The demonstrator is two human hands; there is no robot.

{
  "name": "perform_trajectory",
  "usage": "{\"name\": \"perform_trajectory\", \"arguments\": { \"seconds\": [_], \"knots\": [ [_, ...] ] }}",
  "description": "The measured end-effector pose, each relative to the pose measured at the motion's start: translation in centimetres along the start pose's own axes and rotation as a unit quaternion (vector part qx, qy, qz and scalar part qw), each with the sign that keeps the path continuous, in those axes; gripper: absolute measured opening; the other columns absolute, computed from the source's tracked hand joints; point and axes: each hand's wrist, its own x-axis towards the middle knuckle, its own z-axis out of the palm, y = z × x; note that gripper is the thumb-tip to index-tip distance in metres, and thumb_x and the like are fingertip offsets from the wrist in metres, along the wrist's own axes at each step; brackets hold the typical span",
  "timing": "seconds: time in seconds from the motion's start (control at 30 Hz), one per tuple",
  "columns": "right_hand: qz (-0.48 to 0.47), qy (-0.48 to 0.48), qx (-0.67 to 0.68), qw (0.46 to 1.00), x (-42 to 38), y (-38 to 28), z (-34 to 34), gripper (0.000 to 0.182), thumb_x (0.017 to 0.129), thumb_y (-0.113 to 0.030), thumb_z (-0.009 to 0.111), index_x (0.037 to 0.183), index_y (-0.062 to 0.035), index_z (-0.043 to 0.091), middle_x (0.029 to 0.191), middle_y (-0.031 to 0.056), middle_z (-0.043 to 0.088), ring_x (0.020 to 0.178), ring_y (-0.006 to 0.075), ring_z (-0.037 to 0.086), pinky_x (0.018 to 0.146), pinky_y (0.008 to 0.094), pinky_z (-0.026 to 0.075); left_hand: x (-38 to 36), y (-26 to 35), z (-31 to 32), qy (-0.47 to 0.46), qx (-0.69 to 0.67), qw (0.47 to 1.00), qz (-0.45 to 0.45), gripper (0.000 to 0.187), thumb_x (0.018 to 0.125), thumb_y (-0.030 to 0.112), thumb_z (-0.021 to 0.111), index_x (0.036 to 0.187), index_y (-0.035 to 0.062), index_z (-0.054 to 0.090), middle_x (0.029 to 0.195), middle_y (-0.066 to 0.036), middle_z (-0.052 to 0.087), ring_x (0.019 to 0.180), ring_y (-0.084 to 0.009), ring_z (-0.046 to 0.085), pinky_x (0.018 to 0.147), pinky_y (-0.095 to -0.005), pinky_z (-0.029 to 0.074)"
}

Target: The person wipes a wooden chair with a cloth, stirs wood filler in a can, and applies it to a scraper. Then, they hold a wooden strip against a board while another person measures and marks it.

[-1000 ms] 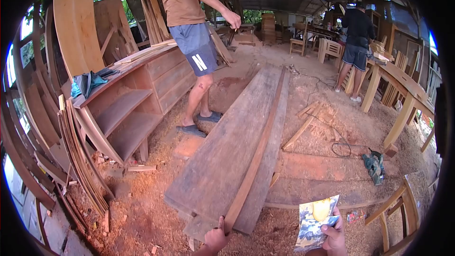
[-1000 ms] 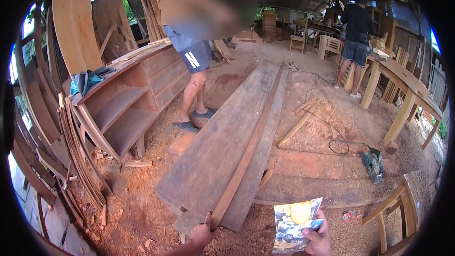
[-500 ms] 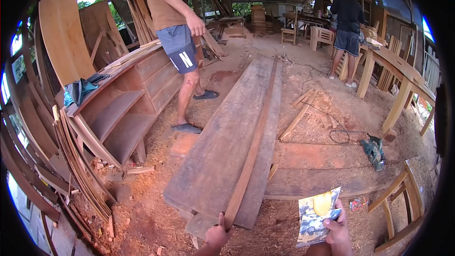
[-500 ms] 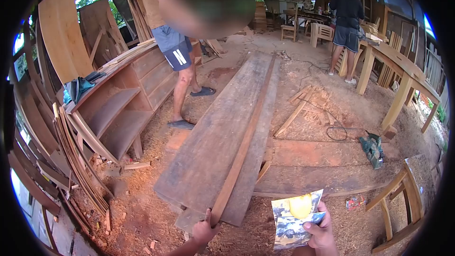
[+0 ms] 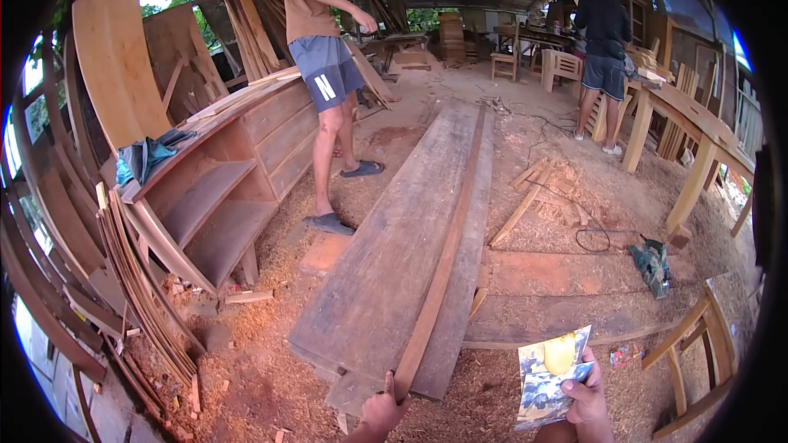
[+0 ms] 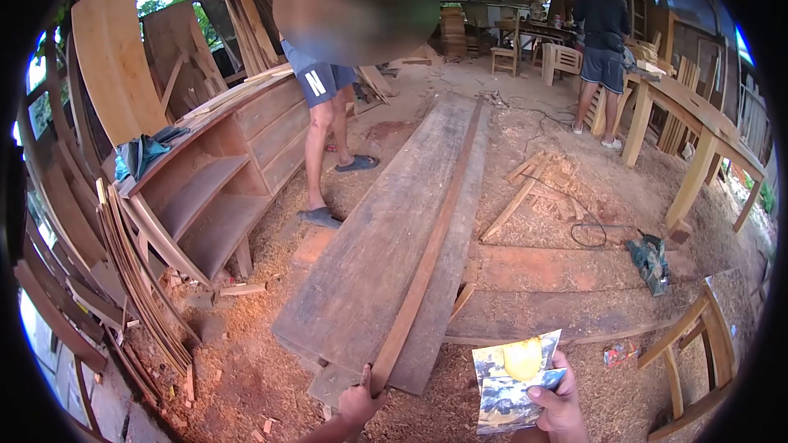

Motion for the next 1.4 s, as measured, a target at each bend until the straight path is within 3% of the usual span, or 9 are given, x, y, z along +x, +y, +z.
{"name": "perform_trajectory", "arguments": {
  "seconds": [0.3, 1.0, 1.1, 1.2, 1.3, 1.4],
  "knots": [
    [0.006, -0.002, 0.007, 1.000, 0.1, 0.1, 0.0, 0.070, 0.066, -0.002, 0.072, 0.128, 0.0022, 0.039, 0.111, 0.0126, 0.060, 0.103, 0.0224, 0.059, 0.092, 0.0368, 0.046, 0.0, 0.0, 0.0, 0.015, 0.007, 1.000, -0.003, 0.087, 0.078, 0.048, 0.059, 0.143, 0.0037, 0.023, 0.071, -0.021, 0.065, 0.064, -0.0381, 0.065, 0.060, -0.0498, 0.053],
    [-0.008, -0.018, 0.001, 1.000, 0.2, 0.3, 0.0, 0.065, 0.067, -0.002, 0.071, 0.123, 0.0015, 0.041, 0.111, 0.0118, 0.059, 0.102, 0.0212, 0.059, 0.091, 0.0355, 0.046, -0.1, 0.4, -0.7, -0.001, -0.014, 1.000, -0.005, 0.084, 0.080, 0.045, 0.058, 0.143, 0.0023, 0.022, 0.074, -0.022, 0.065, 0.066, -0.0383, 0.065, 0.062, -0.0484, 0.053],
    [-0.013, 0.000, -0.015, 1.000, 0.1, 0.4, 0.0, 0.074, 0.066, -0.006, 0.072, 0.129, 0.0027, 0.035, 0.111, 0.0130, 0.058, 0.102, 0.0235, 0.059, 0.090, 0.0375, 0.047, -0.1, 0.7, -1.1, -0.012, 0.002, 1.000, -0.018, 0.083, 0.080, 0.045, 0.057, 0.143, 0.0038, 0.021, 0.074, -0.022, 0.065, 0.067, -0.0381, 0.065, 0.062, -0.0483, 0.053],
    [-0.011, 0.002, 0.009, 1.000, 0.0, 0.4, 0.2, 0.064, 0.066, -0.002, 0.072, 0.122, 0.0021, 0.041, 0.108, 0.0118, 0.060, 0.100, 0.0219, 0.059, 0.091, 0.0359, 0.046, -0.2, 0.6, -1.0, -0.012, 0.001, 1.000, -0.018, 0.083, 0.080, 0.045, 0.057, 0.144, 0.0059, 0.020, 0.076, -0.022, 0.066, 0.069, -0.0384, 0.066, 0.063, -0.0485, 0.053],
    [-0.012, 0.005, -0.021, 1.000, 0.1, 0.7, -0.5, 0.076, 0.064, -0.008, 0.073, 0.129, 0.0026, 0.035, 0.112, 0.0134, 0.057, 0.103, 0.0245, 0.059, 0.090, 0.0385, 0.048, -0.1, 0.8, -1.3, -0.034, 0.002, 0.999, -0.037, 0.083, 0.080, 0.045, 0.057, 0.144, 0.0070, 0.020, 0.078, -0.023, 0.066, 0.070, -0.0388, 0.066, 0.064, -0.0489, 0.053],
    [-0.008, -0.081, -0.121, 0.989, -0.2, 1.5, -4.0, 0.068, 0.083, -0.020, 0.066, 0.142, -0.0199, 0.032, 0.129, 0.0056, 0.050, 0.107, 0.0224, 0.056, 0.100, 0.0395, 0.040, 0.0, 0.5, -1.0, -0.058, -0.006, 0.997, -0.049, 0.088, 0.078, 0.049, 0.057, 0.146, 0.0098, 0.016, 0.083, -0.024, 0.065, 0.075, -0.0397, 0.065, 0.068, -0.0467, 0.053]
  ]
}}
